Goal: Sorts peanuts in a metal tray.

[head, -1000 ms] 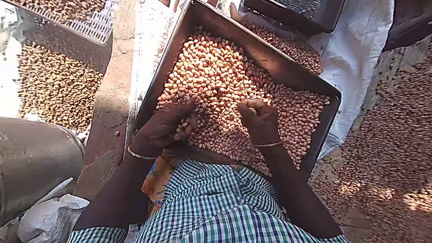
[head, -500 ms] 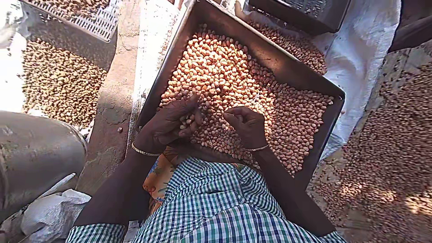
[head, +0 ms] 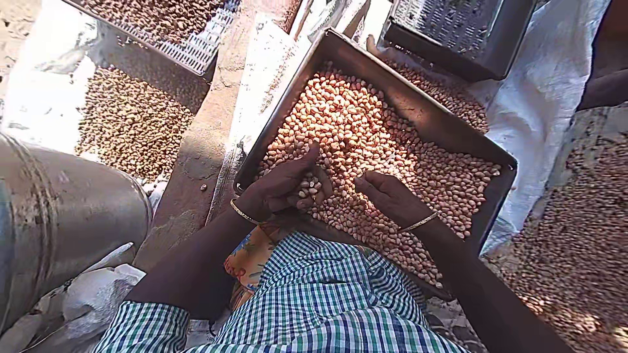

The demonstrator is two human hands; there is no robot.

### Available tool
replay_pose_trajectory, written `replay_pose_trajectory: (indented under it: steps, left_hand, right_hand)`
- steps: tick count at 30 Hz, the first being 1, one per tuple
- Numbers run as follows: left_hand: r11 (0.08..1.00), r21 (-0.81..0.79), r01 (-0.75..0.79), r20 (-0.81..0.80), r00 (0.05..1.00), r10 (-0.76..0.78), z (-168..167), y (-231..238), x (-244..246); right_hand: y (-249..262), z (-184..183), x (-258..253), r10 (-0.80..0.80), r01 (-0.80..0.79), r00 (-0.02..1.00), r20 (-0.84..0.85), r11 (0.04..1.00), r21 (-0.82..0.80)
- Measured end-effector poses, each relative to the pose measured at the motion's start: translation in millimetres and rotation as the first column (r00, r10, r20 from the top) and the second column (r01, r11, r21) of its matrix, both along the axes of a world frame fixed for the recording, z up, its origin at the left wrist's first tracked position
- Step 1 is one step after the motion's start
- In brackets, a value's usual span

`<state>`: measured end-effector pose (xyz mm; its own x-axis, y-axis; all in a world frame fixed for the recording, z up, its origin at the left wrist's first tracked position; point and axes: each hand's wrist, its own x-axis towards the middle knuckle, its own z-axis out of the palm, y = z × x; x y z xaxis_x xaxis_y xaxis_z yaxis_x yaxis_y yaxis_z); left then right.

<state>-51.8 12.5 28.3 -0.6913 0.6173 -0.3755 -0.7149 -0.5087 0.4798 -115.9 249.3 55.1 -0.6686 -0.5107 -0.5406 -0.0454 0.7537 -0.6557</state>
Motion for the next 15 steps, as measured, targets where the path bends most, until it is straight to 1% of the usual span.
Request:
replay_pose_trajectory:
  steps: [2,3,4,5,7,8,9,10,11,12,13,14,15]
  left_hand:
    - [0.999,-0.025,-0.032,0.002,0.999,0.032,0,0,2]
    - [0.998,-0.037,-0.043,0.001,0.999,0.043,0,1,3]
    - [0.998,-0.040,-0.051,-0.005,0.999,0.050,1,2,3]
    - [0.997,-0.031,-0.071,-0.012,0.997,0.071,1,2,3]
    - [0.992,0.006,-0.126,-0.016,0.992,0.126,2,1,3]
    - [0.990,0.014,-0.143,-0.022,0.989,0.143,2,1,3]
    - [0.989,0.022,-0.147,-0.034,0.989,0.147,1,1,3]
    - [0.988,0.019,-0.152,-0.033,0.988,0.152,0,1,2]
    - [0.987,0.007,-0.160,-0.025,0.987,0.160,1,1,2]
    - [0.985,-0.001,-0.170,-0.016,0.985,0.170,2,1,3]
    - [0.984,0.005,-0.178,-0.015,0.984,0.178,3,0,3]
    - [0.981,0.014,-0.192,-0.023,0.981,0.193,3,-1,4]
    - [0.978,0.033,-0.205,-0.038,0.978,0.206,1,-2,4]
  right_hand:
    - [-3,5,-3,0.079,-0.076,0.996,-0.030,0.993,0.093]
    - [-3,9,-5,0.144,-0.141,0.989,-0.013,0.980,0.139]
    - [-4,15,-8,0.233,-0.236,0.972,0.040,0.954,0.186]
    - [-6,21,-12,0.316,-0.340,0.939,0.135,0.909,0.242]
    - [-14,28,-24,0.427,-0.524,0.845,0.321,0.781,0.339]
    - [-20,31,-33,0.464,-0.590,0.802,0.377,0.716,0.373]
    - [-28,36,-41,0.497,-0.630,0.774,0.394,0.670,0.392]
    - [-40,43,-49,0.526,-0.626,0.780,0.340,0.674,0.393]
    - [-57,55,-56,0.545,-0.578,0.814,0.200,0.733,0.359]
    - [-80,72,-62,0.523,-0.507,0.852,0.014,0.820,0.266]
    - [-107,88,-72,0.501,-0.480,0.848,-0.173,0.865,0.151]
    - [-132,99,-91,0.514,-0.528,0.766,-0.387,0.846,0.078]
    - [-148,91,-120,0.441,-0.600,0.563,-0.699,0.800,0.022]
